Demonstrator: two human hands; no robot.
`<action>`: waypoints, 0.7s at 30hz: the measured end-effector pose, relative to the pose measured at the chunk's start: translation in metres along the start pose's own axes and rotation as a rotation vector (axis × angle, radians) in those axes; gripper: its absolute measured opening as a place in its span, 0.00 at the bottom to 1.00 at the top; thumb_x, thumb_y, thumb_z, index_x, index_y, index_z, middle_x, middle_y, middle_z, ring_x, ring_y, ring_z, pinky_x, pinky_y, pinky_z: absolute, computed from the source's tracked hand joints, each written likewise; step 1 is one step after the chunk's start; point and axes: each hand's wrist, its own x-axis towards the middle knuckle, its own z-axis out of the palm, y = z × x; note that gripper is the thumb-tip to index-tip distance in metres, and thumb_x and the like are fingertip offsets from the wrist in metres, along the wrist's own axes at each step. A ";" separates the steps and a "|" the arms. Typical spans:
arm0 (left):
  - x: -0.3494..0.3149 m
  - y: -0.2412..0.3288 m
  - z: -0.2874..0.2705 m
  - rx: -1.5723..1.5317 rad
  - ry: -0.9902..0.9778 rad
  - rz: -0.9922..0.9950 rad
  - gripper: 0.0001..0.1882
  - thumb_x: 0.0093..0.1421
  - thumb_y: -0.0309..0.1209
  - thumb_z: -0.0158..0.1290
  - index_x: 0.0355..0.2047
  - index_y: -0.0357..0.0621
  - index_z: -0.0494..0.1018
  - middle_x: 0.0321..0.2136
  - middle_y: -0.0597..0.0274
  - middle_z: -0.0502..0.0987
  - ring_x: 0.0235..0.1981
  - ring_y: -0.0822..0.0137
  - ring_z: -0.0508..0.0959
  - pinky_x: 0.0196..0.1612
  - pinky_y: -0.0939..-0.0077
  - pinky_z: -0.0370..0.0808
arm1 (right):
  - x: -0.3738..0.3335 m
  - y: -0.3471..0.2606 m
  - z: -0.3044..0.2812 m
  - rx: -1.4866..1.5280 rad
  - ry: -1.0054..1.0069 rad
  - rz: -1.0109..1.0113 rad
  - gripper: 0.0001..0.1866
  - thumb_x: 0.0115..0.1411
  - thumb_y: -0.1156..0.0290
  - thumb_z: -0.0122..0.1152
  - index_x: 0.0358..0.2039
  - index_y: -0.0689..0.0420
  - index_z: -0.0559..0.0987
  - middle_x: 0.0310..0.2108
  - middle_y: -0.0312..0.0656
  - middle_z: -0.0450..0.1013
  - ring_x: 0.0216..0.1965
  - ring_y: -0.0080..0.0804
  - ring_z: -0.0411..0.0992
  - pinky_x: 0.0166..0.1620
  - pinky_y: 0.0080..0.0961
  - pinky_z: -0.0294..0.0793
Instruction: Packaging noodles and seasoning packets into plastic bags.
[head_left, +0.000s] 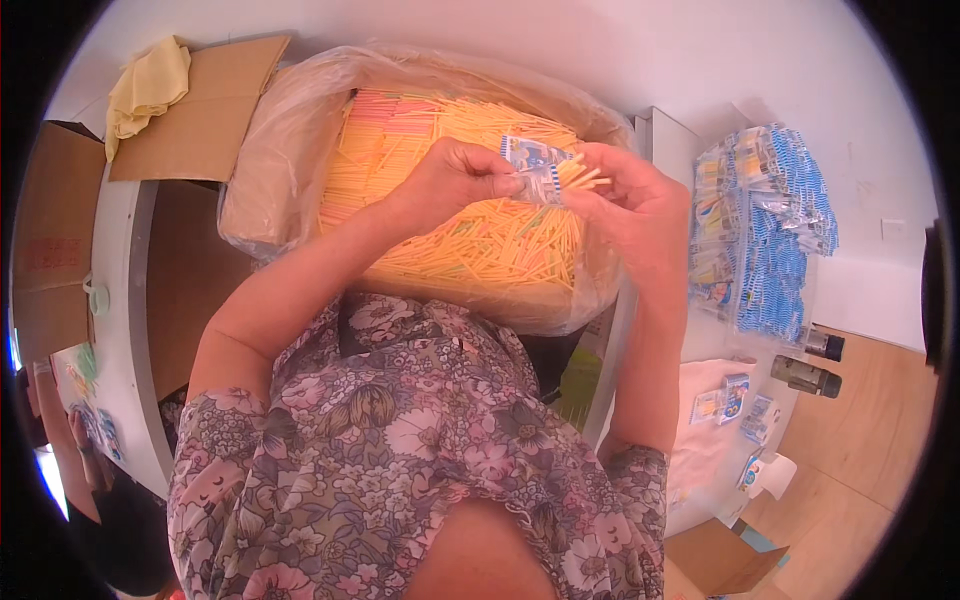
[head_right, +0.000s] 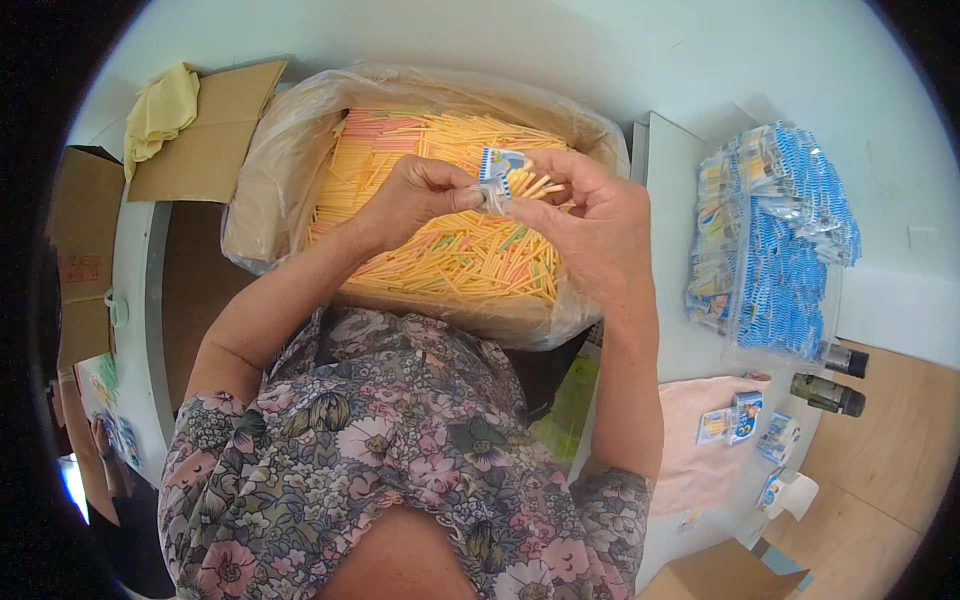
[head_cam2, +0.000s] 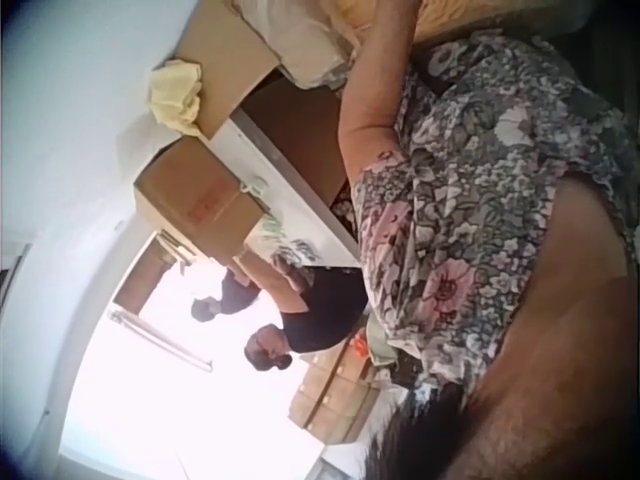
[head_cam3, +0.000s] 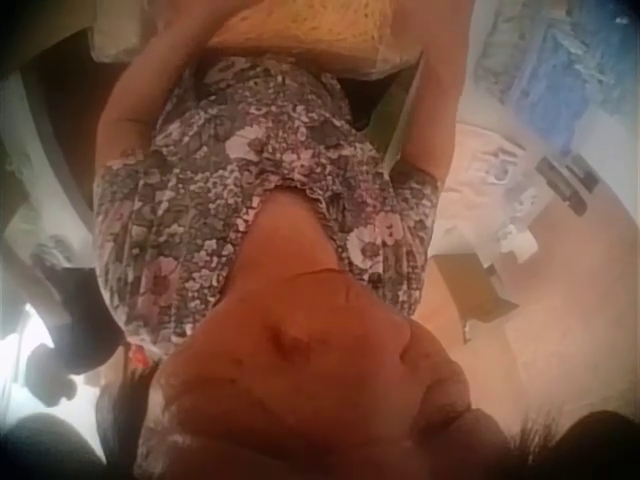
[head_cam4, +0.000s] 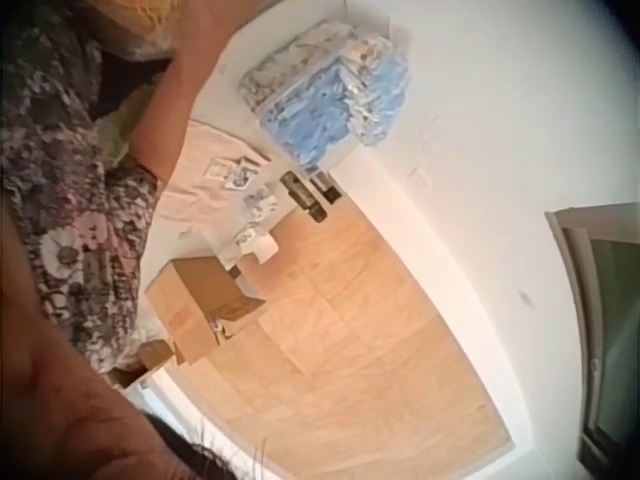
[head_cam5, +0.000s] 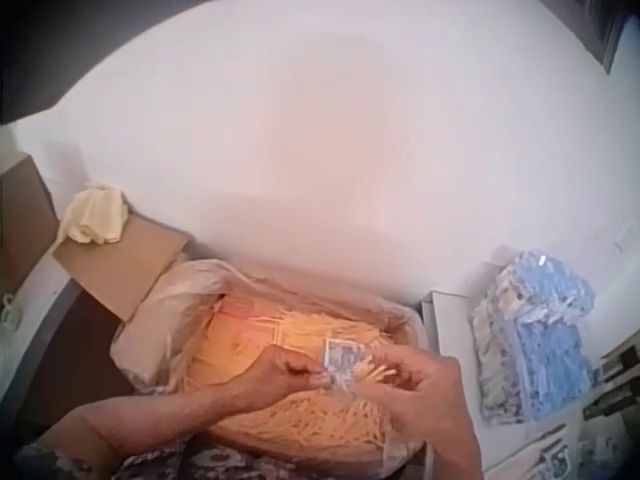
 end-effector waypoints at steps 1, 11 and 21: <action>0.001 -0.001 0.001 -0.003 -0.002 0.004 0.06 0.56 0.25 0.57 0.34 0.38 0.79 0.27 0.66 0.79 0.31 0.78 0.75 0.38 0.83 0.73 | -0.002 0.000 -0.004 -0.005 0.001 -0.001 0.17 0.48 0.81 0.64 0.41 0.66 0.77 0.30 0.37 0.75 0.29 0.17 0.71 0.31 0.11 0.69; 0.019 -0.008 0.042 -0.270 -0.157 -0.028 0.10 0.59 0.31 0.54 0.38 0.38 0.77 0.33 0.65 0.78 0.35 0.75 0.75 0.42 0.78 0.73 | -0.040 0.011 0.002 -0.346 0.310 -0.349 0.21 0.46 0.79 0.67 0.43 0.64 0.76 0.41 0.39 0.74 0.40 0.19 0.70 0.39 0.16 0.71; 0.035 -0.010 0.013 0.962 0.090 0.582 0.07 0.51 0.29 0.59 0.31 0.43 0.77 0.27 0.62 0.77 0.32 0.64 0.76 0.39 0.71 0.71 | -0.187 0.041 -0.081 -0.229 1.289 0.027 0.15 0.49 0.85 0.59 0.40 0.68 0.75 0.35 0.46 0.74 0.35 0.29 0.73 0.39 0.22 0.75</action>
